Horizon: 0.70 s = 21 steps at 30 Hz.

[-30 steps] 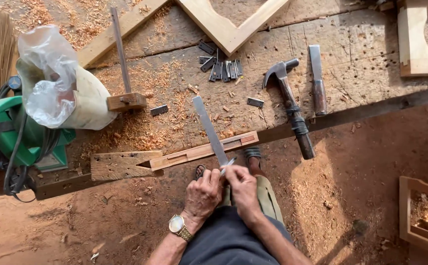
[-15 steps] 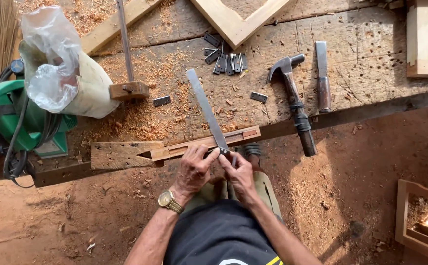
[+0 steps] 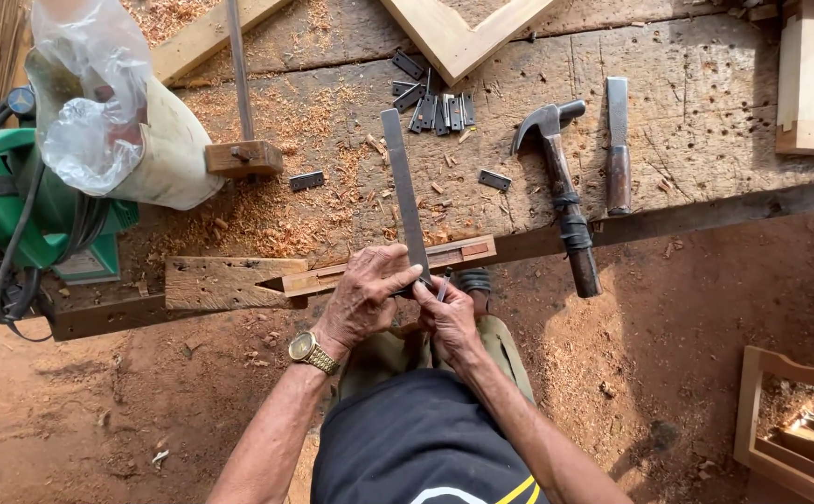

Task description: Fit a metal hinge into a wooden frame by marking, chiseling, and filing the wood.

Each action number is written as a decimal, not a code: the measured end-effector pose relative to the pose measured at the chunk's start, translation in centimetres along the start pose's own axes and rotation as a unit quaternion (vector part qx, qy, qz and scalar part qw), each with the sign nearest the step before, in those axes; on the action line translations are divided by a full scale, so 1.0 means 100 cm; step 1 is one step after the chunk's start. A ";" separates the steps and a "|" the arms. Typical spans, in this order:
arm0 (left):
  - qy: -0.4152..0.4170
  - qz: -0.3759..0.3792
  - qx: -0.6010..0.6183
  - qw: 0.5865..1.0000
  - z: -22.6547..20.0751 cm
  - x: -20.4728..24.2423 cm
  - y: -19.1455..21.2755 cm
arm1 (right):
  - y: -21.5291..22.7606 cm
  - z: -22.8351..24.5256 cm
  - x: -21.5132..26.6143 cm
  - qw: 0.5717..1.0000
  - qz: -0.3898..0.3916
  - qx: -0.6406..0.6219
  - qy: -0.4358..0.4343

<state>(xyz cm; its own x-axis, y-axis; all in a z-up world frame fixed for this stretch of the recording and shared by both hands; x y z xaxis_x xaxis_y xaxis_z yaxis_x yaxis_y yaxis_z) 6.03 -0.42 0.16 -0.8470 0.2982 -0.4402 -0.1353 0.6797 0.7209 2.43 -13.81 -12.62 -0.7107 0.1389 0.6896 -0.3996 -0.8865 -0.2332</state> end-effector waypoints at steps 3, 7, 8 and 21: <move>0.002 0.006 0.000 1.000 0.004 0.004 -0.004 | 0.002 -0.008 -0.005 1.000 0.006 -0.002 -0.011; 0.007 0.008 -0.008 1.000 0.005 0.005 -0.008 | 0.006 -0.012 -0.011 1.000 0.008 -0.005 -0.014; 0.006 0.007 -0.008 1.000 0.006 0.005 -0.008 | 0.006 -0.010 -0.011 1.000 0.009 -0.005 -0.013; 0.018 0.024 -0.020 0.999 0.004 0.002 -0.009 | 0.004 -0.009 -0.009 0.999 0.017 0.004 -0.031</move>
<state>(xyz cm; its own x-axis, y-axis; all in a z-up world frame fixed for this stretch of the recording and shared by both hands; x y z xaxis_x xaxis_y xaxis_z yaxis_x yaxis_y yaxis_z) 6.15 -0.70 -0.79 -0.8709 0.3045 -0.3857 -0.1143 0.6378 0.7617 2.43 -13.88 -13.91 -0.6870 0.0806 0.7222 -0.3707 -0.8937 -0.2529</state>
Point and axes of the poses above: each hand's wrist, its own x-axis away from the middle knuckle, its own y-axis out of the back of the hand, z = x × y, the point moved 10 cm from there along -x, towards the middle knuckle, and after that the axes turned 10 degrees about -z, right-handed, at the moved point
